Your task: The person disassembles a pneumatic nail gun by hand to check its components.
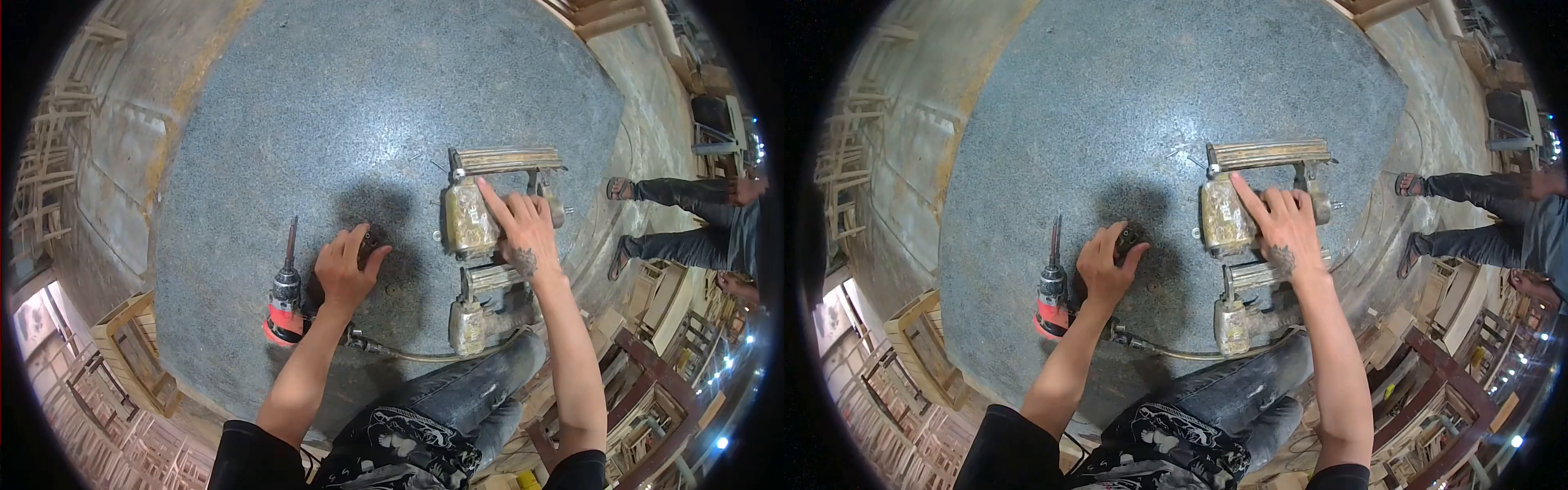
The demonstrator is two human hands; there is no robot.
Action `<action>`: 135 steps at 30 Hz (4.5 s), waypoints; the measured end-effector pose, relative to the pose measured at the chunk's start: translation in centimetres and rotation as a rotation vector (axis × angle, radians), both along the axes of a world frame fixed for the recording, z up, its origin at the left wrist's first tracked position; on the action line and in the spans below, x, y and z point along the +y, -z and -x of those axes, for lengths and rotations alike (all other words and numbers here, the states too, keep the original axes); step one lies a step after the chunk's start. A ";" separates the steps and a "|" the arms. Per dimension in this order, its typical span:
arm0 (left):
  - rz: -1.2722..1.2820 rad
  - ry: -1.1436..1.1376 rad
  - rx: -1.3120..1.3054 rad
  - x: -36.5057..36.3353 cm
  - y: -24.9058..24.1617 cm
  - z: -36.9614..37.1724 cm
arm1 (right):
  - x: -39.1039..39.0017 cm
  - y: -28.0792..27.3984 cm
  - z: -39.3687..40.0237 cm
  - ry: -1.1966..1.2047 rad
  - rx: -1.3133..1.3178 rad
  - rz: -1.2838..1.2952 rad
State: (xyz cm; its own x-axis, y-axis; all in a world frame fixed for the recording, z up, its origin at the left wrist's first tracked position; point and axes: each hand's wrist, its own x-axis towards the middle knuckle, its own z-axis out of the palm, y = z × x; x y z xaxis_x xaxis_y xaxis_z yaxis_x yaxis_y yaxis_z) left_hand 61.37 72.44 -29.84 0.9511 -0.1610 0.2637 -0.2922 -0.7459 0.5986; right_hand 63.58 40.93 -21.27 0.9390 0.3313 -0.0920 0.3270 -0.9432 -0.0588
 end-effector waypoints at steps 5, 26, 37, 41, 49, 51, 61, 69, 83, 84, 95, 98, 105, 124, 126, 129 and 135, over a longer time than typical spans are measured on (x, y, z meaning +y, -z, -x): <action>0.052 -0.030 -0.012 -0.1 0.8 0.3 | 0.9 -2.8 6.1 0.141 -0.050 -0.193; 0.725 -0.247 0.495 0.7 1.7 -0.1 | -2.0 -11.5 25.6 0.411 -0.058 -0.677; 1.166 0.243 0.805 -8.0 -13.1 4.1 | 0.9 -11.1 47.2 0.837 -0.395 -1.985; 1.033 0.570 0.670 -13.2 -23.9 10.1 | 2.1 -16.6 47.1 0.577 -0.367 -2.364; 0.438 1.386 -0.099 -14.0 -35.1 18.7 | 2.9 -20.6 44.6 0.412 -0.706 -1.091; 0.358 1.457 -0.213 -13.4 -35.7 19.4 | 3.0 -20.8 44.3 0.391 -0.698 -1.070; 0.282 1.423 0.046 -10.7 -36.9 16.4 | 3.7 -17.8 39.8 0.327 -0.692 -1.243; 0.264 1.318 0.169 -10.0 -36.5 13.5 | 3.8 -17.4 36.3 0.330 -0.610 -1.270; 0.237 1.311 0.251 -9.8 -34.7 9.9 | 3.7 -16.6 33.4 0.427 -0.465 -1.236; 0.247 1.308 0.268 -9.8 -34.5 9.9 | 3.7 -16.6 33.5 0.450 -0.441 -1.245; 0.205 1.298 0.328 -9.2 -32.8 8.6 | 3.8 -14.1 32.2 0.412 -0.422 -1.134; 0.150 1.276 0.258 -9.0 -30.4 7.6 | 4.0 -11.1 30.2 0.393 -0.453 -1.152; 0.119 1.246 0.187 -9.6 -22.3 6.3 | 3.9 -4.1 29.4 0.496 -0.287 -1.300; 0.167 1.232 0.340 -9.5 -20.0 7.2 | -2.4 -13.9 26.8 0.665 0.781 -1.258; 0.158 1.235 0.369 -9.6 -20.1 7.0 | -0.7 -16.1 23.4 0.694 0.912 -0.985; 0.150 1.224 0.392 -9.5 -20.0 6.6 | 0.0 -15.3 22.3 0.724 0.955 -0.940; 0.146 1.239 0.348 -9.0 -19.5 6.4 | 0.3 -15.3 20.3 0.742 1.101 -0.880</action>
